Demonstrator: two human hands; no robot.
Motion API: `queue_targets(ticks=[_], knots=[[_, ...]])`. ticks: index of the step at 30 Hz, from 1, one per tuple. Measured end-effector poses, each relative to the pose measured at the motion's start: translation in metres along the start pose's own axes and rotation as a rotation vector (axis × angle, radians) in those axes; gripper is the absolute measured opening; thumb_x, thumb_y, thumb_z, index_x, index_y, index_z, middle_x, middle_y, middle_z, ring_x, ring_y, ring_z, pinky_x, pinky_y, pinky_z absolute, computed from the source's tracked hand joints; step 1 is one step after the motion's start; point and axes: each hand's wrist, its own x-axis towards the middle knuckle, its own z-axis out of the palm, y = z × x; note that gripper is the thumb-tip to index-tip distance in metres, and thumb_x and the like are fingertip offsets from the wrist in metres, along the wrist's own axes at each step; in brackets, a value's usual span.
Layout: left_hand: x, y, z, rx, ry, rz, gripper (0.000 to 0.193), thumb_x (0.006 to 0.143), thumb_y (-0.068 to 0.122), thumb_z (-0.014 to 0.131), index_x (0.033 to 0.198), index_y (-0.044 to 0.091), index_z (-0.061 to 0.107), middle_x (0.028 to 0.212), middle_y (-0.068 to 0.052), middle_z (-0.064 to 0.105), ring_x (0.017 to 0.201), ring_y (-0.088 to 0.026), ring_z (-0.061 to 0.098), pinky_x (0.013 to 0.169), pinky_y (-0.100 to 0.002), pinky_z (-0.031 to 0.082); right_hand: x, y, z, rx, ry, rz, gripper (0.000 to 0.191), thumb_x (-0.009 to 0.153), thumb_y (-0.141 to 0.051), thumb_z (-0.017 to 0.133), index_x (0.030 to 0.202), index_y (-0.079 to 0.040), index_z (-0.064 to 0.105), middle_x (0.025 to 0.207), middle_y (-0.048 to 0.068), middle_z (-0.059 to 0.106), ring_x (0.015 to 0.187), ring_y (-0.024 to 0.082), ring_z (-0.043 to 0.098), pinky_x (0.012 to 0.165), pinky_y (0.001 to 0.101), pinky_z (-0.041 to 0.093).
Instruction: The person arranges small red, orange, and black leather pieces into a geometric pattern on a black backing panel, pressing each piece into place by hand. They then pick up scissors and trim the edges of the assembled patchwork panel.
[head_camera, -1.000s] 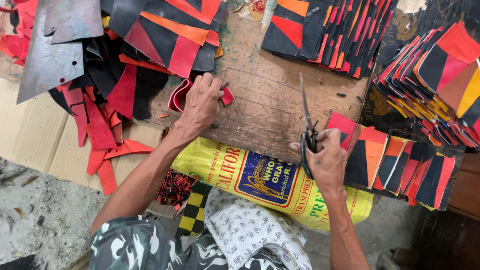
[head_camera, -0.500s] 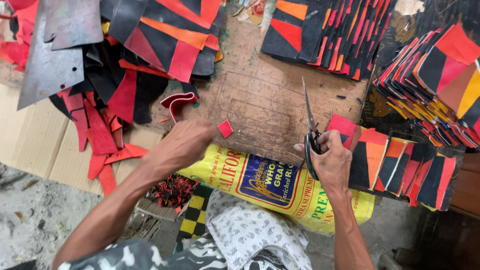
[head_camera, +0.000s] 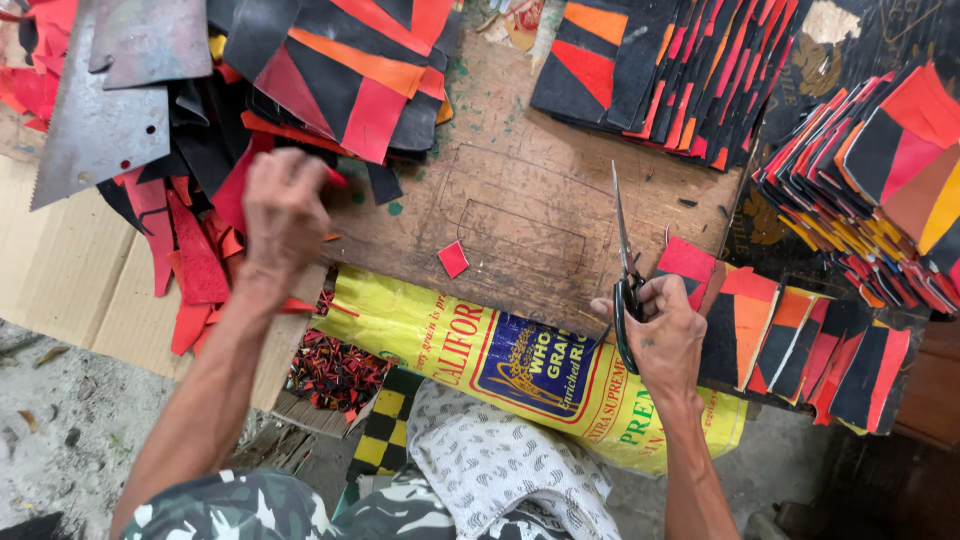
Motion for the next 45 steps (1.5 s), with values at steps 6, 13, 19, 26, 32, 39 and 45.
queue_targets(ticks=[6, 13, 19, 26, 32, 39, 45], knots=[[0.006, -0.036, 0.008, 0.176, 0.008, -0.016, 0.003, 0.086, 0.002, 0.065, 0.088, 0.0, 0.063, 0.101, -0.017, 0.057, 0.097, -0.035, 0.056, 0.089, -0.046, 0.049, -0.003, 0.0, -0.003, -0.038, 0.011, 0.029, 0.047, 0.075, -0.024, 0.093, 0.086, -0.001, 0.054, 0.06, 0.003, 0.059, 0.054, 0.006, 0.049, 0.047, 0.0265, 0.041], [0.016, 0.058, -0.039, 0.054, 0.133, -0.02, 0.023, 0.088, -0.007, 0.067, 0.108, 0.003, 0.071, 0.109, -0.011, 0.066, 0.095, -0.031, 0.058, 0.081, -0.043, 0.045, 0.003, -0.002, -0.019, -0.004, 0.005, 0.09, 0.047, 0.077, -0.028, 0.091, 0.08, -0.002, 0.052, 0.056, 0.006, 0.058, 0.052, 0.009, 0.051, 0.045, 0.0309, 0.041], [0.029, 0.196, 0.011, -1.138, -0.321, -0.232, 0.037, 0.1, 0.016, 0.068, 0.131, -0.002, 0.059, 0.111, -0.012, 0.07, 0.101, -0.022, 0.068, 0.086, -0.037, 0.055, 0.0, -0.026, 0.022, -0.005, 0.026, -0.115, 0.037, 0.08, -0.022, 0.086, 0.081, -0.004, 0.054, 0.061, 0.006, 0.062, 0.052, 0.015, 0.059, 0.048, 0.0346, 0.048], [0.068, 0.224, 0.038, -1.144, -0.663, -0.373, 0.025, 0.105, 0.014, 0.064, 0.12, -0.005, 0.068, 0.086, -0.014, 0.069, 0.079, -0.018, 0.061, 0.071, -0.035, 0.055, 0.016, -0.05, 0.037, 0.165, -0.116, -0.215, 0.025, 0.084, -0.012, 0.08, 0.083, -0.004, 0.056, 0.06, 0.006, 0.059, 0.051, 0.016, 0.058, 0.047, 0.0336, 0.046], [0.085, 0.238, 0.058, -1.257, -0.587, -0.511, 0.03, 0.098, 0.007, 0.055, 0.123, -0.001, 0.067, 0.089, -0.005, 0.074, 0.07, -0.008, 0.07, 0.062, -0.027, 0.058, 0.04, -0.038, 0.003, 0.182, 0.026, 0.017, 0.025, 0.091, -0.013, 0.075, 0.09, -0.001, 0.053, 0.063, 0.004, 0.059, 0.055, 0.013, 0.055, 0.05, 0.0328, 0.045], [0.11, 0.264, 0.086, -1.482, -0.57, -0.512, 0.024, 0.096, 0.006, 0.064, 0.116, -0.003, 0.074, 0.086, -0.008, 0.075, 0.07, -0.01, 0.068, 0.063, -0.028, 0.058, 0.046, -0.013, 0.019, 0.433, 0.094, -0.11, 0.048, 0.089, -0.009, 0.077, 0.122, 0.001, 0.045, 0.101, 0.009, 0.065, 0.087, 0.014, 0.066, 0.07, 0.0258, 0.055], [0.195, 0.272, 0.11, -0.994, -0.228, -0.071, 0.027, 0.095, 0.013, 0.073, 0.119, 0.001, 0.072, 0.118, -0.015, 0.073, 0.103, -0.025, 0.071, 0.093, -0.037, 0.058, 0.143, 0.016, -0.023, 0.697, 0.145, -0.019, 0.042, 0.089, 0.001, 0.074, 0.125, -0.003, 0.053, 0.098, 0.007, 0.069, 0.076, 0.01, 0.062, 0.059, 0.0223, 0.049]])
